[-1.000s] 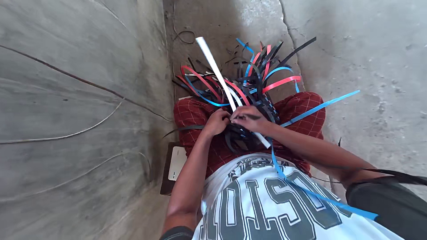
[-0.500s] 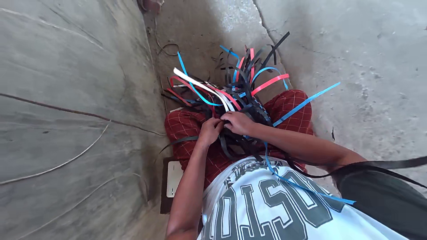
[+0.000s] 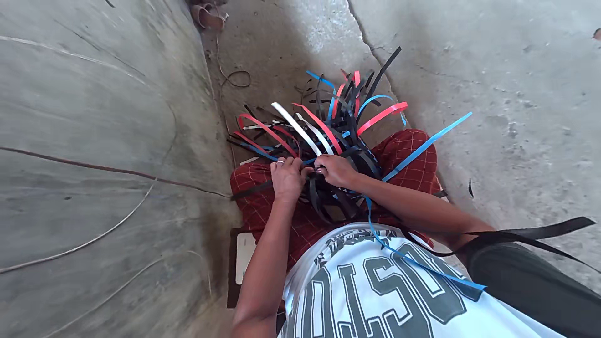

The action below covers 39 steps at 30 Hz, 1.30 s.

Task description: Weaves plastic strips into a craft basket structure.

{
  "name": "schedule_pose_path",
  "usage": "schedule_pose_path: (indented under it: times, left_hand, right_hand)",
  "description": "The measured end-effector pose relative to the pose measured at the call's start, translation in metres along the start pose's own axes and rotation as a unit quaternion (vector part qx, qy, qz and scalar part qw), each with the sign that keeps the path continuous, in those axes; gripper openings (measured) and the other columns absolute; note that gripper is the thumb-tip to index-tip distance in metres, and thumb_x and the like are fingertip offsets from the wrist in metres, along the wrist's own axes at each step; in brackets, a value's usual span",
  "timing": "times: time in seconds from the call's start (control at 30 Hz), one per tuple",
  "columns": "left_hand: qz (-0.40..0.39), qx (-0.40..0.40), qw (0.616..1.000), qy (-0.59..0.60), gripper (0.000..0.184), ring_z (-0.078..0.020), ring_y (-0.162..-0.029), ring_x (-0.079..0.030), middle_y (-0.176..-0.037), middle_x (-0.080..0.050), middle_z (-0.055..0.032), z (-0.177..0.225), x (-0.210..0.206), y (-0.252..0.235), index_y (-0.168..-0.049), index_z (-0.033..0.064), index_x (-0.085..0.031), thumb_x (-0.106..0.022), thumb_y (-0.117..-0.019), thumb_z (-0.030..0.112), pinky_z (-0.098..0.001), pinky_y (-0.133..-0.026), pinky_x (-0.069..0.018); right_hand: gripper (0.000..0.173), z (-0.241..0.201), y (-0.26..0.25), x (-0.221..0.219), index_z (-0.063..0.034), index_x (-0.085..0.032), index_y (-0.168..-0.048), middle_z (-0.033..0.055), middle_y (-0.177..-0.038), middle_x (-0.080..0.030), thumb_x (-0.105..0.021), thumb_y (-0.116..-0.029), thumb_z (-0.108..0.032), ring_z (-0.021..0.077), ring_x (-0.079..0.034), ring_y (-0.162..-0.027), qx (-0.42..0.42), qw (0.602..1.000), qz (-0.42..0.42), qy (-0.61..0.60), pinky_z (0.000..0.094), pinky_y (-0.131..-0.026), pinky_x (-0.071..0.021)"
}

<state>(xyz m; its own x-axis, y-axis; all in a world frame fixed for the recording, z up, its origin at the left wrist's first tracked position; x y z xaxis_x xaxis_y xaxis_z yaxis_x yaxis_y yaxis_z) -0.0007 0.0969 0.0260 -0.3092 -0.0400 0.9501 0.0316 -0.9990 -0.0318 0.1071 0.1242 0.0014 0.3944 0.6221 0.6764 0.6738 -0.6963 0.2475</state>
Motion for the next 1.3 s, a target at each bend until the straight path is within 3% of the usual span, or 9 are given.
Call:
schedule_pose_path:
  times: [0.17,0.37,0.53,0.73,0.87,0.97,1.1,1.2,1.3]
  left_hand:
    - [-0.221,0.156,0.956,0.111,0.036,-0.039,-0.114,-0.067,-0.114,-0.073,-0.0207,0.002,-0.033,-0.002,-0.114,0.0043,-0.074,-0.048,-0.1107,0.029,-0.0606,-0.101,-0.0483]
    - [-0.115,0.18,0.922,0.323,0.027,-0.0326,-0.115,-0.068,-0.122,-0.07,-0.0184,0.012,-0.043,0.006,-0.129,0.0032,-0.063,-0.061,-0.1043,0.014,-0.0541,-0.103,-0.0514]
    - [-0.013,0.151,0.92,0.361,0.022,-0.0257,-0.11,-0.071,-0.116,-0.074,-0.0124,0.011,-0.043,0.01,-0.122,0.0073,-0.07,-0.06,-0.1036,0.01,-0.0505,-0.101,-0.053]
    - [0.028,0.106,0.902,0.417,0.026,-0.0193,-0.107,-0.071,-0.114,-0.075,-0.0096,0.004,-0.045,0.008,-0.118,0.0078,-0.075,-0.056,-0.1,0.004,-0.0438,-0.099,-0.0541]
    - [-0.045,0.165,0.877,0.448,0.032,-0.019,-0.115,-0.066,-0.123,-0.071,-0.0103,0.004,-0.053,0.009,-0.127,0.0079,-0.07,-0.044,-0.1086,0.015,-0.0425,-0.103,-0.0505]
    - [-0.127,0.211,0.894,0.373,0.046,-0.0305,-0.116,-0.066,-0.12,-0.07,-0.0178,0.003,-0.055,0.01,-0.128,0.0057,-0.067,-0.045,-0.1101,0.042,-0.055,-0.103,-0.0483]
    - [-0.191,0.205,0.914,0.293,0.051,-0.0372,-0.118,-0.065,-0.12,-0.069,-0.0237,0.006,-0.061,0.004,-0.127,0.0012,-0.065,-0.041,-0.1114,0.043,-0.0574,-0.104,-0.0472]
    - [-0.198,0.179,0.92,0.287,0.051,-0.0374,-0.118,-0.064,-0.12,-0.068,-0.0238,0.009,-0.058,-0.009,-0.127,0.0001,-0.064,-0.038,-0.1124,0.041,-0.0577,-0.104,-0.0468]
    - [-0.203,0.112,0.927,0.296,0.05,-0.0376,-0.115,-0.065,-0.117,-0.069,-0.0246,0.031,-0.051,-0.024,-0.126,-0.0012,-0.065,-0.039,-0.1123,0.039,-0.0581,-0.103,-0.0475]
  right_hand:
    - [0.014,0.007,-0.001,0.005,0.0011,-0.067,-0.111,0.0204,-0.114,-0.068,-0.061,-0.0991,-0.005,0.0378,-0.067,-0.108,-0.046,0.999,0.011,-0.001,0.0555,-0.092,-0.0533]
    - [0.017,0.02,0.002,0.025,0.0061,-0.067,-0.11,0.0221,-0.109,-0.069,-0.054,-0.1009,0.002,0.0347,-0.068,-0.103,-0.009,0.989,0.1,-0.11,0.051,-0.095,-0.0532]
    - [0.036,0.049,0.007,0.024,-0.0027,-0.054,-0.141,0.0179,-0.116,-0.066,-0.051,-0.1081,-0.017,0.0228,-0.067,-0.087,-0.098,0.939,0.097,-0.317,0.0403,-0.077,-0.0583]
    - [0.019,0.036,0.032,0.021,0.0052,-0.072,-0.098,0.017,-0.106,-0.066,-0.075,-0.0896,-0.011,0.0151,-0.064,-0.09,0.044,0.951,0.169,-0.256,0.0284,-0.08,-0.0563]
    - [0.015,0.03,0.042,0.005,0.0004,-0.079,-0.098,0.0133,-0.095,-0.066,-0.073,-0.0901,-0.011,0.01,-0.062,-0.089,0.146,0.949,0.205,-0.189,0.0202,-0.082,-0.0537]
    - [0.016,0.023,0.043,0.0,-0.001,-0.079,-0.098,0.0153,-0.098,-0.064,-0.072,-0.0899,-0.013,0.0151,-0.061,-0.093,0.148,0.953,0.215,-0.152,0.0242,-0.086,-0.0525]
    - [0.019,-0.003,0.055,-0.006,0.0032,-0.071,-0.106,0.0253,-0.11,-0.066,-0.068,-0.0903,-0.007,0.0346,-0.07,-0.094,0.14,0.979,0.149,-0.029,0.0456,-0.079,-0.0608]
    - [0.037,-0.02,0.066,-0.034,-0.0053,-0.066,-0.131,0.0279,-0.119,-0.066,-0.06,-0.095,-0.002,0.0433,-0.071,-0.097,0.142,0.987,-0.007,0.07,0.0572,-0.079,-0.0598]
    - [0.057,-0.008,0.068,-0.082,-0.0187,-0.043,-0.157,0.0303,-0.137,-0.059,-0.057,-0.1018,-0.014,0.0508,-0.066,-0.109,0.076,0.962,-0.203,0.167,0.0664,-0.089,-0.0531]
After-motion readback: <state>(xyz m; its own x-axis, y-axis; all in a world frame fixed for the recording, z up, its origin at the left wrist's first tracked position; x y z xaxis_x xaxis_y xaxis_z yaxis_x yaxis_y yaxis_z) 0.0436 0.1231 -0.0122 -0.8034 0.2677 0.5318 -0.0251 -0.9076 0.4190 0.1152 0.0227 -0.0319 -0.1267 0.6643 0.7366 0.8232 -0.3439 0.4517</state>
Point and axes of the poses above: each hand's wrist, its own y-axis away from the middle knuckle, its own x-axis out of the back of the hand, z = x × y, the point moved 10 cm from there along -y, towards the middle knuckle
